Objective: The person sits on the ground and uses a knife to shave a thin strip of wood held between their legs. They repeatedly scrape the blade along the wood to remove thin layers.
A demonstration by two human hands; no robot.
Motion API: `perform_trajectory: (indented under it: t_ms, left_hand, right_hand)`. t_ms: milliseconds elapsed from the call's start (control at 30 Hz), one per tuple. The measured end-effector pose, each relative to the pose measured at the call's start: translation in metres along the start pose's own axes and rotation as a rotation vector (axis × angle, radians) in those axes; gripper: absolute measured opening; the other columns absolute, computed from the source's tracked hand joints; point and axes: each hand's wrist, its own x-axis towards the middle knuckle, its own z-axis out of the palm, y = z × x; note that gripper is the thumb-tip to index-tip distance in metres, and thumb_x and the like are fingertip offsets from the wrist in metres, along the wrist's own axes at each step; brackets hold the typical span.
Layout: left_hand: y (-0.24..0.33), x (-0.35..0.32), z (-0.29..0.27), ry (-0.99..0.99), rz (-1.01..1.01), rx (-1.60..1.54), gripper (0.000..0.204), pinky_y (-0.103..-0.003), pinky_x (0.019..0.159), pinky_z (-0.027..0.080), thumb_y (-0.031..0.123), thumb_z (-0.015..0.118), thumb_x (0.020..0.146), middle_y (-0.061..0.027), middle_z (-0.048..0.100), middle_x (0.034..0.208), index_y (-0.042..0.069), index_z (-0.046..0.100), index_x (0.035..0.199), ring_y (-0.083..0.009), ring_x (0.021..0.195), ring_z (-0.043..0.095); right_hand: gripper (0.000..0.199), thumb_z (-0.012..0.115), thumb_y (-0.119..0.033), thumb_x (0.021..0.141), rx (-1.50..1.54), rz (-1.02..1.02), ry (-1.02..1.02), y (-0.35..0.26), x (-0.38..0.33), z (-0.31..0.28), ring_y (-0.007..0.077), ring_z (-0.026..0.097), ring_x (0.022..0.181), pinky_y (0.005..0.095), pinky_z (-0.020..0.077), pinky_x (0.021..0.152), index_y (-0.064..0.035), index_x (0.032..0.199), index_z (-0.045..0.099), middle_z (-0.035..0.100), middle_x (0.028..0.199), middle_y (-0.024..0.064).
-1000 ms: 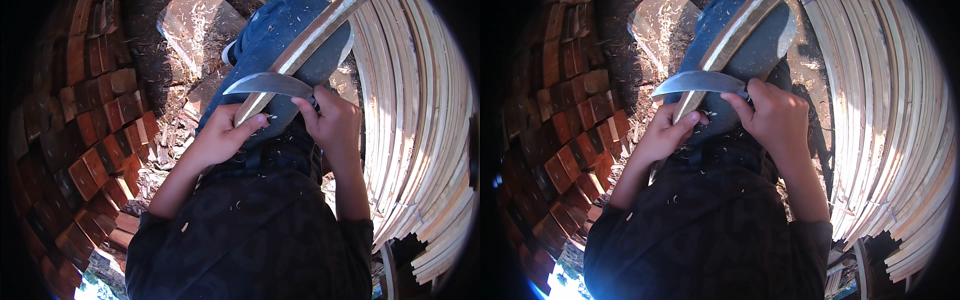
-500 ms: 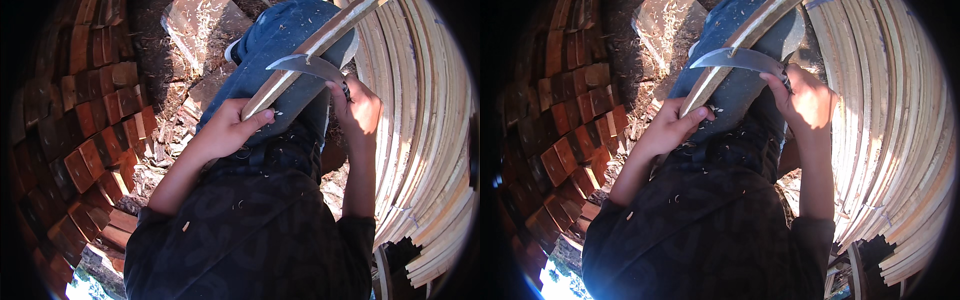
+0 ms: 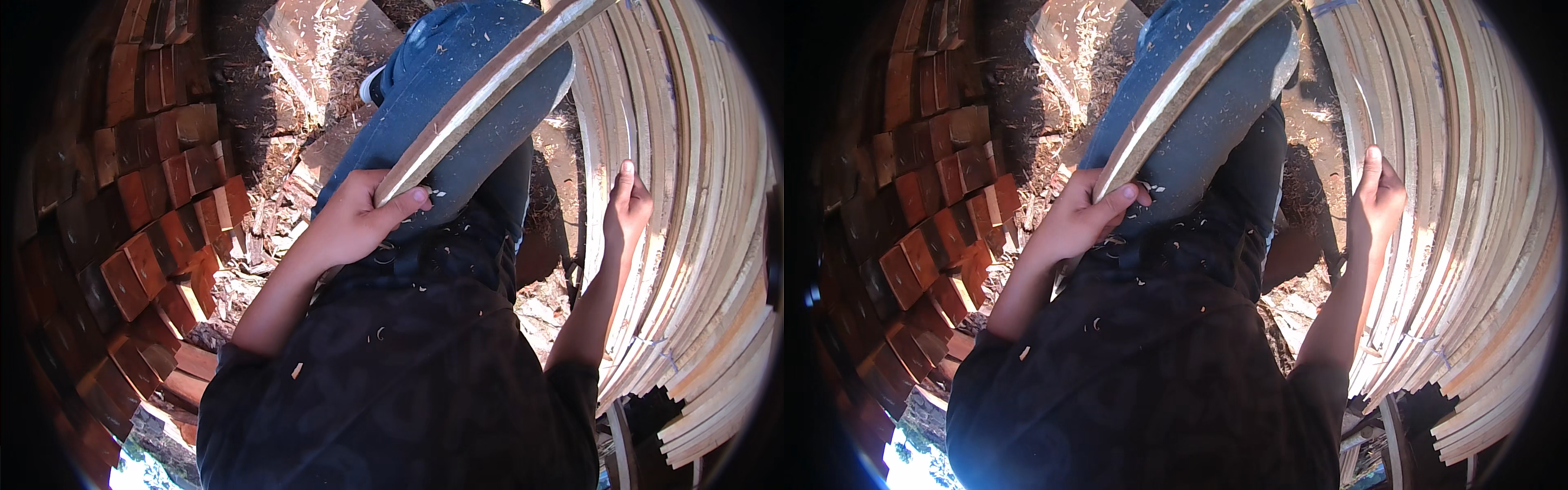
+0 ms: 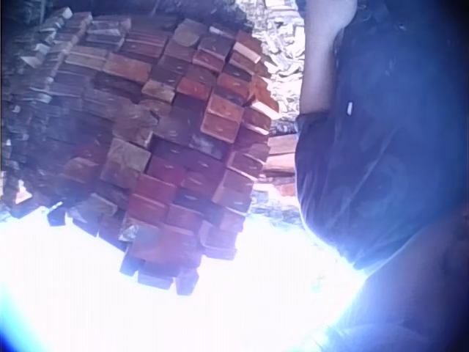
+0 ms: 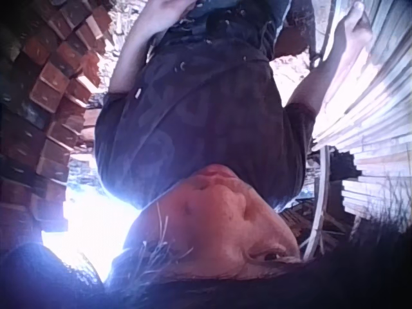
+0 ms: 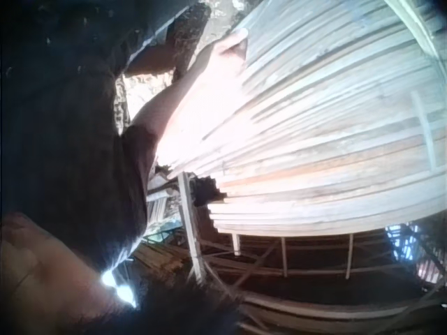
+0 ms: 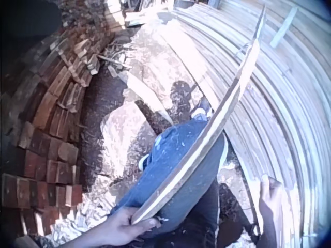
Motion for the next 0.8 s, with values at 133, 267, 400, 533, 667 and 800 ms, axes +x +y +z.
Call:
perform_trajectory:
  t_ms: [133,267,400,533,667,800]
  left_hand:
    - [0.005,0.003,0.003,-0.035,0.000,-0.021,0.031,-0.021,0.040,0.021,0.031,0.054,0.094,0.0082,0.035,0.048,0.001,0.064,0.093,-0.0020,0.040,0.030]
    - [0.011,0.004,0.003,-0.019,-0.045,0.001,0.030,-0.023,0.055,0.035,0.029,0.057,0.093,0.0018,0.053,0.064,0.000,0.066,0.091,-0.0046,0.058,0.045]
    - [0.012,0.003,0.001,0.003,-0.071,0.020,0.030,-0.023,0.057,0.038,0.028,0.058,0.092,0.0011,0.056,0.066,0.000,0.066,0.088,-0.0048,0.061,0.047]
    - [0.008,0.002,0.007,0.039,0.001,0.057,0.033,-0.021,0.040,0.022,0.033,0.054,0.094,0.0071,0.037,0.047,0.001,0.064,0.091,-0.0026,0.040,0.032]
    - [0.010,0.006,0.011,0.074,0.049,0.095,0.033,-0.022,0.041,0.022,0.033,0.055,0.094,0.0068,0.038,0.048,0.002,0.064,0.088,-0.0023,0.042,0.033]
    - [0.015,0.010,0.014,0.097,0.054,0.108,0.032,-0.023,0.042,0.024,0.033,0.057,0.093,0.0064,0.040,0.049,0.003,0.065,0.085,-0.0024,0.043,0.033]
  right_hand:
    - [0.041,0.055,-0.033,0.094,0.240,-0.016,-0.203,-0.023,-0.046,0.031,0.0096,0.033,0.050,0.0288,0.0298,0.046,0.0029,0.075,0.057,0.036,0.050,0.0058]
    - [0.036,0.062,-0.032,0.088,0.321,-0.245,-0.330,-0.070,-0.068,0.049,0.0217,0.048,0.040,0.0325,0.0354,0.042,-0.0021,0.069,0.054,0.046,0.049,0.0113]
    - [0.048,0.068,-0.044,0.081,0.081,-0.392,-0.322,-0.084,-0.052,0.052,0.0288,0.051,0.042,0.0373,0.0387,0.041,-0.0053,0.060,0.049,0.048,0.049,0.0097]
    - [0.053,0.069,-0.053,0.074,-0.073,-0.516,-0.193,-0.088,-0.039,0.046,0.0248,0.052,0.041,0.0341,0.0401,0.039,-0.0083,0.057,0.048,0.049,0.048,0.0070]
    - [0.052,0.070,-0.055,0.071,-0.204,-0.634,-0.036,-0.084,-0.026,0.041,0.0233,0.053,0.041,0.0318,0.0411,0.039,-0.0091,0.057,0.050,0.050,0.049,0.0064]
    - [0.054,0.069,-0.057,0.073,-0.221,-0.596,0.107,-0.075,0.000,0.039,0.0264,0.053,0.043,0.0370,0.0428,0.045,-0.0073,0.059,0.054,0.050,0.049,0.0085]
